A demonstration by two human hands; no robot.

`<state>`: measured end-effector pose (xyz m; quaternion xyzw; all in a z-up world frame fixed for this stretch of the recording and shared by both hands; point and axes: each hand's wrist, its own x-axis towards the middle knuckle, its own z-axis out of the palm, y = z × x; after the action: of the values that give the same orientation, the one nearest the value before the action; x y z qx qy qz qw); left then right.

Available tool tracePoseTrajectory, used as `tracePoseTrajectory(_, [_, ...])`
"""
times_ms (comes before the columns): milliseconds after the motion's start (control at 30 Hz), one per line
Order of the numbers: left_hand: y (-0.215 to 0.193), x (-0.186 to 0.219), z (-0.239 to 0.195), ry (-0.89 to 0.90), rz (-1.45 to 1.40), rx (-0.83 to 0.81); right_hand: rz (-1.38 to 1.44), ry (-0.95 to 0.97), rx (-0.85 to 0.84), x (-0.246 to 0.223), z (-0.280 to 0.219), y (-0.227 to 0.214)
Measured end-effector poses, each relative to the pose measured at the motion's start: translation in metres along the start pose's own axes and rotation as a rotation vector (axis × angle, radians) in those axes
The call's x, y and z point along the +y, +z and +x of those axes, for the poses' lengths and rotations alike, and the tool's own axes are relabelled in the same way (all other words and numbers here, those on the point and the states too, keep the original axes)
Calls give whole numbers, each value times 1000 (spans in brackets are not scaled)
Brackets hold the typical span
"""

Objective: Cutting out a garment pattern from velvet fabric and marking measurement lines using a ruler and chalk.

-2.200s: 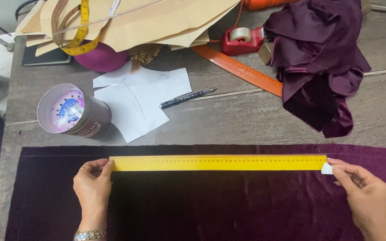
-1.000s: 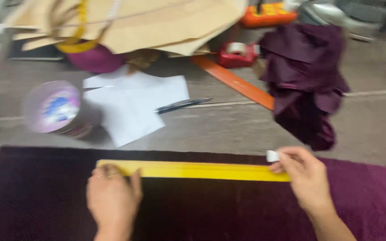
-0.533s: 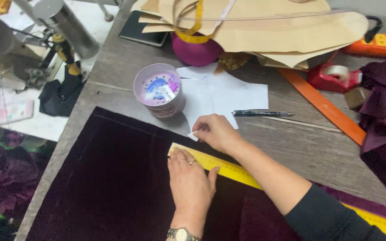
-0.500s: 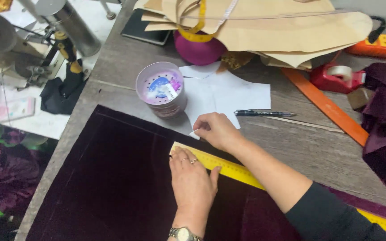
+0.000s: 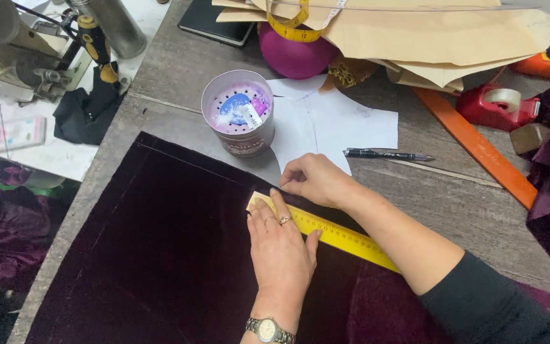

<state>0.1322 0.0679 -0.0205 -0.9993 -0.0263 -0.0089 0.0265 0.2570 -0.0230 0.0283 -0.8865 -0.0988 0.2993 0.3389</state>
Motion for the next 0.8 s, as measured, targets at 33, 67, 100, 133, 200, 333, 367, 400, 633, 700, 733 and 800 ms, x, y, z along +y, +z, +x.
tracePoseTrajectory(33, [-1,0,0,11,-5,-20,1,7,-11,-2,-2,-1])
tracePoseTrajectory(67, [-1,0,1,21,-10,-41,1,13,-22,-4,-4,-1])
tracePoseTrajectory(100, [-2,0,1,21,-10,-42,2,14,-23,-3,-3,-1])
tracePoseTrajectory(133, [-3,-1,0,24,-8,-32,-8,13,-23,-2,-3,0])
tracePoseTrajectory(200, [-3,-1,0,28,-5,-22,-18,13,-23,0,-4,-1])
tracePoseTrajectory(333, [-2,-1,-1,23,-3,-21,8,-52,-28,8,-5,-1])
tracePoseTrajectory(367, [-2,-1,-1,20,7,-9,14,-95,-16,12,-5,-1])
tracePoseTrajectory(400, [-1,0,0,19,6,-10,13,-95,-16,12,-6,-2])
tracePoseTrajectory(633, [1,-1,-2,24,-28,0,-30,-84,-29,26,-5,2])
tracePoseTrajectory(700, [3,-1,-2,23,-43,22,-22,-127,-8,28,-5,4])
tracePoseTrajectory(733, [4,-1,-3,21,-30,25,-38,-92,-21,22,-8,2])
tracePoseTrajectory(800, [4,0,-3,19,-17,27,-54,-55,-35,16,-11,0])
